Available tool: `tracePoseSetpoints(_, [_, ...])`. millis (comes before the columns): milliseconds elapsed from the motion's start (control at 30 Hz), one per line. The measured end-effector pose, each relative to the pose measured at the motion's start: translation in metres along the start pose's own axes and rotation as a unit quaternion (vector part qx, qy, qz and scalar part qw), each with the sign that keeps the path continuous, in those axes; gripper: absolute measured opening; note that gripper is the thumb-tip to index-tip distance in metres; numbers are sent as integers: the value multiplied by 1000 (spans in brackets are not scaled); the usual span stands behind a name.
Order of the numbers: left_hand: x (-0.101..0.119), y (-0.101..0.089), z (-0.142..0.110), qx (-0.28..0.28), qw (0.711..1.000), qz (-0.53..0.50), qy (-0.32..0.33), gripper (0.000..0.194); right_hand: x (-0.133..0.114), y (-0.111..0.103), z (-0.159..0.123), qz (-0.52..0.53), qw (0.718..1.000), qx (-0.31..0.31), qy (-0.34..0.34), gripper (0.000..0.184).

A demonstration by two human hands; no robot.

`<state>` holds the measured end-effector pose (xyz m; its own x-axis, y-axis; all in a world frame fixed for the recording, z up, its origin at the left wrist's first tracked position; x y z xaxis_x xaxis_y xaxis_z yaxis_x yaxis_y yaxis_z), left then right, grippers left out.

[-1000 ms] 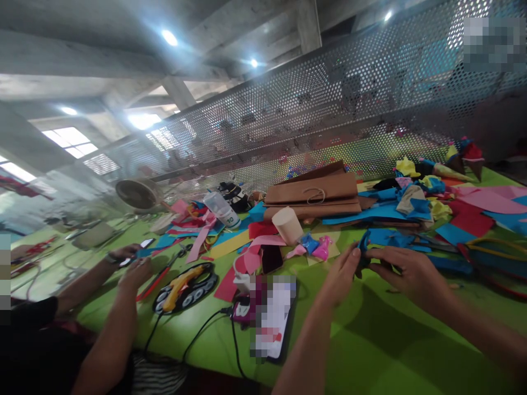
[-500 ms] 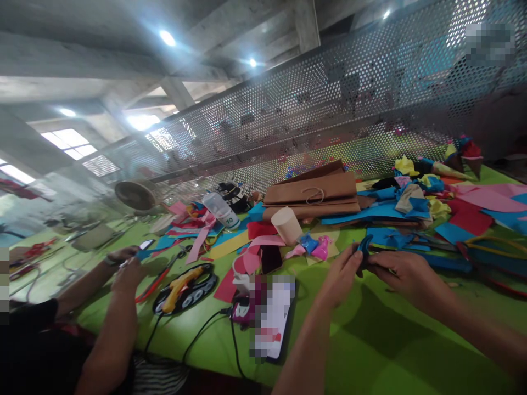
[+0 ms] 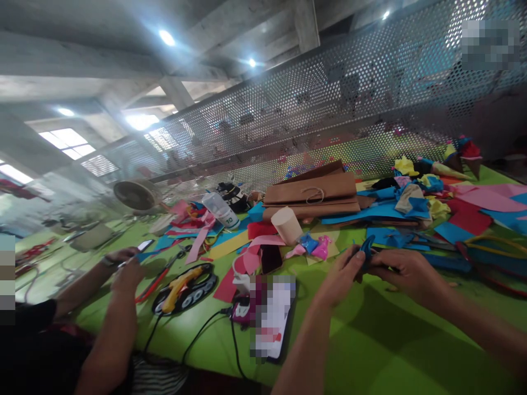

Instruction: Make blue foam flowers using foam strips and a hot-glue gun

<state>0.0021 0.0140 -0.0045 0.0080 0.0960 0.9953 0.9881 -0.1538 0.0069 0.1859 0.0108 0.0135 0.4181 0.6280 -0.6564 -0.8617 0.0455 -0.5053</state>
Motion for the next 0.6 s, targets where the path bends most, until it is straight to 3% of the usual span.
tracePoseSetpoints(233, [-3, -1, -1, 11, 999, -17, -34, 71, 3, 0, -1, 58, 996, -24, 70, 31])
tracePoseSetpoints(600, [11, 3, -6, -8, 1000, -6, -25, 65, 10, 2, -2, 63, 995, -26, 68, 33])
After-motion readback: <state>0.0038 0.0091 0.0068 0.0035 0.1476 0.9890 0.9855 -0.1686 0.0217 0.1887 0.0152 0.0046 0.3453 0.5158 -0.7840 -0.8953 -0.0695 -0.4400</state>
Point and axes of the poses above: each hand's wrist, its own z-axis towards the middle knuckle, its own y-axis out of the palm, x = y × z, the point moved 2 cm from there along z, towards the middle knuckle, and after that the axes turned 11 degrees about x, right-handed, at the moved point
